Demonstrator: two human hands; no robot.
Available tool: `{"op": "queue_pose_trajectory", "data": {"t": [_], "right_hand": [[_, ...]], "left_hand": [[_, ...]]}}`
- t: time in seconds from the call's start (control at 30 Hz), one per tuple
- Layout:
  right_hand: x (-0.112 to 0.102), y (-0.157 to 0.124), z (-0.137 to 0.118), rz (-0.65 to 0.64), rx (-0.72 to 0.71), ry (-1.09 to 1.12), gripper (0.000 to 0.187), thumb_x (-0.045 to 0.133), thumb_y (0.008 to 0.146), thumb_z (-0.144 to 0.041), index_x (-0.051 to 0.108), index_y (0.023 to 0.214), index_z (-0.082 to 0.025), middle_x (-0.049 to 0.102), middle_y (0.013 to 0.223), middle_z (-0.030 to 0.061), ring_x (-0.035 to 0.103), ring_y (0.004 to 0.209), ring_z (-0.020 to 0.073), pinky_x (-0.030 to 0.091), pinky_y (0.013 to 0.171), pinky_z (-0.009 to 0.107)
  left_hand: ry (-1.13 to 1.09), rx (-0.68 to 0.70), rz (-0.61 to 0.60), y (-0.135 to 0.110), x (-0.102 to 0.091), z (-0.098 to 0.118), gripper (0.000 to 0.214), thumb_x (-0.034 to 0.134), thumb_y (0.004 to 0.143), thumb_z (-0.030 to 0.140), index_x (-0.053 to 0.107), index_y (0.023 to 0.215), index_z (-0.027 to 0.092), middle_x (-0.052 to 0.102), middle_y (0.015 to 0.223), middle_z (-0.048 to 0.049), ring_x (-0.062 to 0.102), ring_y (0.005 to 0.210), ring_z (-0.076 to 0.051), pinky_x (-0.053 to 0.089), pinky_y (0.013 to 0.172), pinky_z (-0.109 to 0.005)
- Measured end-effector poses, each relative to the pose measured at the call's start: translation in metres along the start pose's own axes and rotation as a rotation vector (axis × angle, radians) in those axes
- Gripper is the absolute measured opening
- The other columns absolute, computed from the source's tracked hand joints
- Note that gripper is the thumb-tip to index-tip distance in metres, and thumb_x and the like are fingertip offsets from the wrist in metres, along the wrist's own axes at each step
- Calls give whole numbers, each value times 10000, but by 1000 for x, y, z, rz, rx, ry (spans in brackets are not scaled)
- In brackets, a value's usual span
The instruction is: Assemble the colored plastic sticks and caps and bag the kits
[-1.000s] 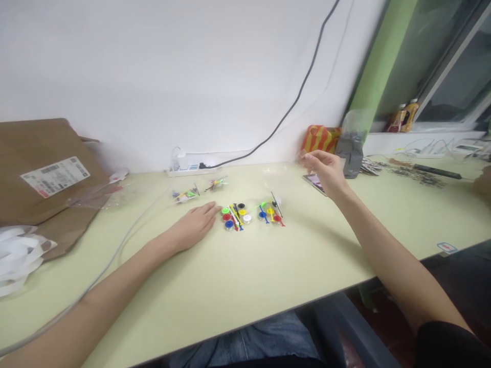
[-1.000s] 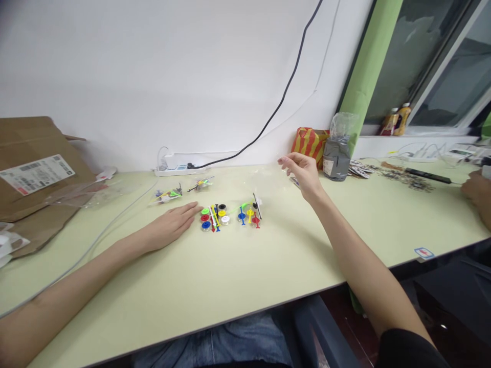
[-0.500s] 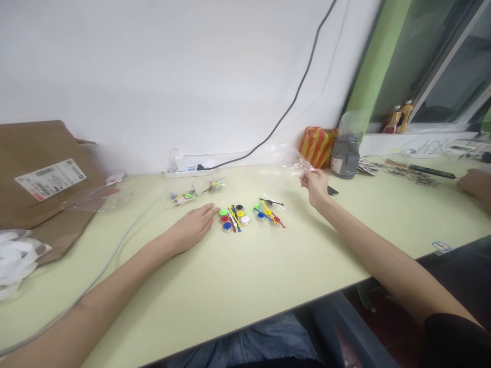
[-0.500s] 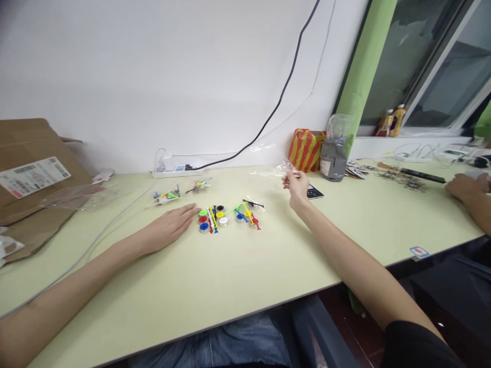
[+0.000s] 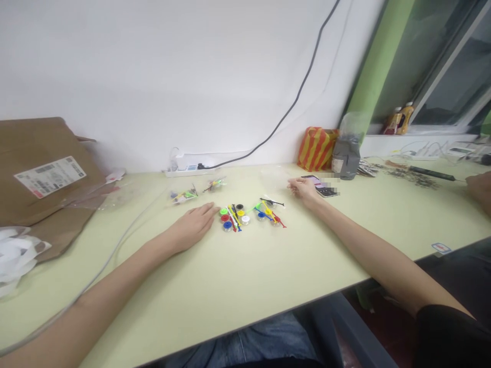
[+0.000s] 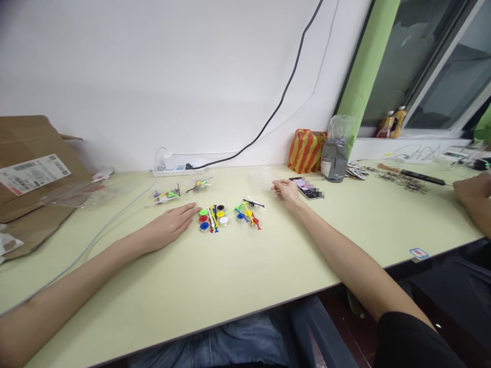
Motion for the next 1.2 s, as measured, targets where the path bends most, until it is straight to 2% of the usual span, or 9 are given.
{"op": "queue_pose_trajectory", "data": {"t": [0.2, 0.33, 0.43, 0.53, 0.63, 0.77, 0.93, 1.07, 1.2], "right_hand": [[-7, -3, -6, 91, -73, -153, 347, 744, 809, -421, 611, 1016, -176, 625, 654, 5, 514, 531, 141, 422, 509, 258], [2, -20, -33, 90, -310, -463, 348, 639, 876, -503, 644, 1009, -181, 647, 736, 29, 581, 684, 196, 458, 654, 313], [32, -52, -55, -144, -551, -639, 389, 496, 960, -519, 684, 986, -179, 686, 903, 86, 623, 839, 230, 491, 779, 354], [66, -91, -66, -512, -742, -715, 433, 532, 959, -525, 643, 1258, -232, 613, 1277, 121, 574, 1183, 263, 443, 1029, 414], [82, -113, -61, -703, -747, -815, 559, 527, 958, -569, 533, 1426, -264, 478, 1474, 136, 461, 1358, 289, 361, 1135, 466], [84, -113, -47, -783, -714, -903, 596, 459, 980, -597, 471, 1494, -297, 415, 1556, 121, 342, 1459, 319, 300, 1174, 519], [81, -101, -42, -785, -721, -882, 486, 420, 1020, -510, 552, 1441, -307, 499, 1502, 100, 394, 1431, 311, 332, 1157, 491], [78, -91, -42, -736, -711, -879, 399, 438, 1028, -422, 643, 1347, -298, 611, 1345, 110, 574, 1237, 279, 442, 1045, 419], [70, -78, -41, -666, -726, -898, 321, 550, 980, -359, 718, 1231, -253, 682, 1132, 118, 637, 1045, 261, 482, 946, 386]], "left_hand": [[-25, 0, 14, 0, -1, 0, 589, 179, 1037, 406, 430, 1507, 156, 423, 1567, -135, 428, 1428, -252, 344, 1180, -427], [-25, -12, 3, 0, -1, 0, 593, 174, 1034, 403, 430, 1506, 150, 415, 1573, -135, 417, 1437, -256, 344, 1180, -435], [-21, -16, -3, 0, -3, 2, 593, 175, 1030, 394, 442, 1497, 143, 410, 1575, -136, 421, 1434, -256, 342, 1182, -427], [-19, -11, 1, -1, -3, 3, 595, 169, 1029, 388, 450, 1488, 136, 422, 1567, -140, 418, 1435, -254, 338, 1185, -424], [-25, -12, 11, -1, -3, 2, 590, 173, 1029, 396, 451, 1488, 151, 429, 1563, -135, 420, 1434, -254, 347, 1179, -427], [-22, -6, 11, -1, -3, 1, 587, 179, 1031, 399, 448, 1490, 150, 421, 1568, -136, 425, 1431, -251, 348, 1179, -423], [-32, 3, 16, 0, -3, 2, 589, 179, 1031, 397, 454, 1486, 144, 429, 1563, -140, 427, 1430, -254, 350, 1179, -433], [-34, -4, 21, 0, -2, 0, 587, 184, 1030, 400, 460, 1484, 149, 431, 1562, -143, 428, 1431, -263, 355, 1176, -445], [-54, 9, 52, -1, -2, 0, 570, 205, 1032, 414, 479, 1469, 172, 451, 1550, -133, 449, 1416, -262, 369, 1169, -442]]}}
Point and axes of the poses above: each hand's wrist, its own y-axis towards the middle knuckle, its own x-axis out of the palm, z = x × y, the point moved 5 cm from there along y, towards the middle knuckle
